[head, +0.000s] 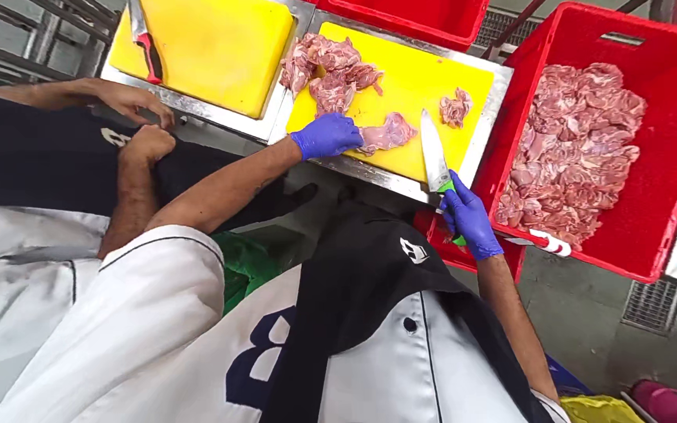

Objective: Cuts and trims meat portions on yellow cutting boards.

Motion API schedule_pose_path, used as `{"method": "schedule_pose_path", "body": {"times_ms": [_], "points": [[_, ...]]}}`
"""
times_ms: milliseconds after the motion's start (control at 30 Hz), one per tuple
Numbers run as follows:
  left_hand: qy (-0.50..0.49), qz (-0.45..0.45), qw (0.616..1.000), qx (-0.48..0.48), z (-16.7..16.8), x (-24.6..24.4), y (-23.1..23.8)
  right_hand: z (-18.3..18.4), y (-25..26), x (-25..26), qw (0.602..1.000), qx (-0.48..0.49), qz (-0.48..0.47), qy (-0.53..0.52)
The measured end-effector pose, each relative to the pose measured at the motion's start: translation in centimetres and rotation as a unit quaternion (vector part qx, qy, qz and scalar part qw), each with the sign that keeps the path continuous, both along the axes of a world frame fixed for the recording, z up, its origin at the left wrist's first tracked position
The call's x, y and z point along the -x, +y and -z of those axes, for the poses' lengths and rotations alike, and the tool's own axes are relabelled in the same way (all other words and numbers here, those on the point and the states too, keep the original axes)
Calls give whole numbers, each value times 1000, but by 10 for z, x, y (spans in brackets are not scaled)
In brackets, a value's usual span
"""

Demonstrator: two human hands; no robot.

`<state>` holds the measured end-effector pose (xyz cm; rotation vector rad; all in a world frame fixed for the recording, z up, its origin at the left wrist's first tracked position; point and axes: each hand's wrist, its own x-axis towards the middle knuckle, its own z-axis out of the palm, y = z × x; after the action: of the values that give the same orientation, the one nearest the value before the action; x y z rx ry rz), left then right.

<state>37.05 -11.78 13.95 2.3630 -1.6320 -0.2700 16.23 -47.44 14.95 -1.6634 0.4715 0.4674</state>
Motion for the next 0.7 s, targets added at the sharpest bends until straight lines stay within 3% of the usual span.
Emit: {"method": "schedule_pose_path", "body": {"times_ms": [100, 167, 267, 367, 533, 600, 700], "points": [[43, -87, 993, 65, -11, -1, -37, -19, 4, -12, 981, 168, -71, -65], [65, -133, 985, 92, -5, 3, -71, -35, 14, -24, 935, 302, -157, -102], [69, -156, 981, 91, 15, 4, -103, -47, 39, -51, 887, 391, -219, -115], [59, -175, 978, 94, 27, 9, -106, -38, 52, -40, 878, 413, -227, -85], [62, -184, 978, 81, 24, 7, -105, -37, 34, 58, 892, 386, -225, -63], [83, -188, 977, 55, 20, 4, -107, -37, 16, 63, 907, 359, -210, -61], [115, -188, 975, -1, 6, -11, -105, -20, -9, 27, 942, 297, -146, -49]]}}
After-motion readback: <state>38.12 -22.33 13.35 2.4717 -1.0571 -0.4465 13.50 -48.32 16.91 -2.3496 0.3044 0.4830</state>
